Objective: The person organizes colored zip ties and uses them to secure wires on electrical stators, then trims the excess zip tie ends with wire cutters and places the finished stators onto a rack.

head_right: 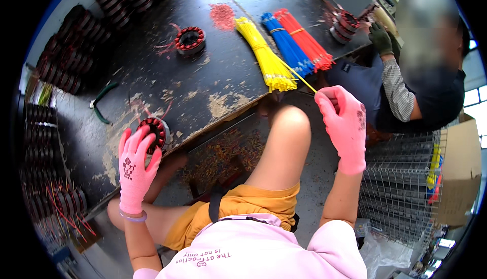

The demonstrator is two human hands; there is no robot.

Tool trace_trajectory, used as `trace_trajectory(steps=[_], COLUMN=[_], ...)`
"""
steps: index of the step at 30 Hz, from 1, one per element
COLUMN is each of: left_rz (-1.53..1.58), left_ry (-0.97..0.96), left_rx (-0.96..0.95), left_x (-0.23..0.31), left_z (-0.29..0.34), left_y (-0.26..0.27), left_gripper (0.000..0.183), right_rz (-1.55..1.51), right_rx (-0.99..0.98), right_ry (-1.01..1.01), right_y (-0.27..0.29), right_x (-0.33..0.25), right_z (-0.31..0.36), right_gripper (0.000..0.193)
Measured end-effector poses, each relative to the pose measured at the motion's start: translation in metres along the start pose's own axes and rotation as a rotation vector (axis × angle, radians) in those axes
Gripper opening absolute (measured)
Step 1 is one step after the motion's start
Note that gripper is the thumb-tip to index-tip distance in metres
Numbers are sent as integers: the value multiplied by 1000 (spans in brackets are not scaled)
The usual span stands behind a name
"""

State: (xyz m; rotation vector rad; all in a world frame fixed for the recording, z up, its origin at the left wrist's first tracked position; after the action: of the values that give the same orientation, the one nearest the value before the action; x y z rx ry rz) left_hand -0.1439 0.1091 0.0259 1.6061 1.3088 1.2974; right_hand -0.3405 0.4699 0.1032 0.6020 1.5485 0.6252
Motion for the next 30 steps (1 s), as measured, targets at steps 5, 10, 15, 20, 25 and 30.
trace_trajectory(steps=[5, 10, 15, 20, 25, 30], left_rz=[-172, -134, 36, 196, 496, 369], left_ry=[-244, -376, -224, -13, 214, 220], left_rx=[477, 387, 227, 171, 392, 284], left_x=[81, 71, 55, 22, -17, -32], left_z=[-24, -8, 3, 1, -27, -16], left_y=[61, 66, 50, 24, -9, -34], left_gripper=[43, 27, 28, 23, 16, 16], right_rz=[-299, -204, -170, -257, 201, 198], right_rx=[-673, -786, -841, -900, -422, -483], right_ry=[441, 844, 1003, 852, 1223, 1073], right_y=[-115, -149, -166, -205, -253, -251], right_x=[-95, -136, -133, -112, -116, -96], right_z=[61, 87, 87, 56, 29, 65], right_gripper=[15, 19, 18, 19, 18, 13])
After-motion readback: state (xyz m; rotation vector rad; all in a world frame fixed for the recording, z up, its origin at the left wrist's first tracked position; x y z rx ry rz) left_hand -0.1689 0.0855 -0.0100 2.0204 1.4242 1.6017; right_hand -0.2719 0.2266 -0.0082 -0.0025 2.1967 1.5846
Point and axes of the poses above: each hand's wrist, its own z-axis away from the middle knuckle, its own y-axis out of the back of the hand, x = y × z, the point moved 6 cm from there along -z, towards the middle knuckle, and after that the axes turned 1 degree about -y, right-handed, at the moved point
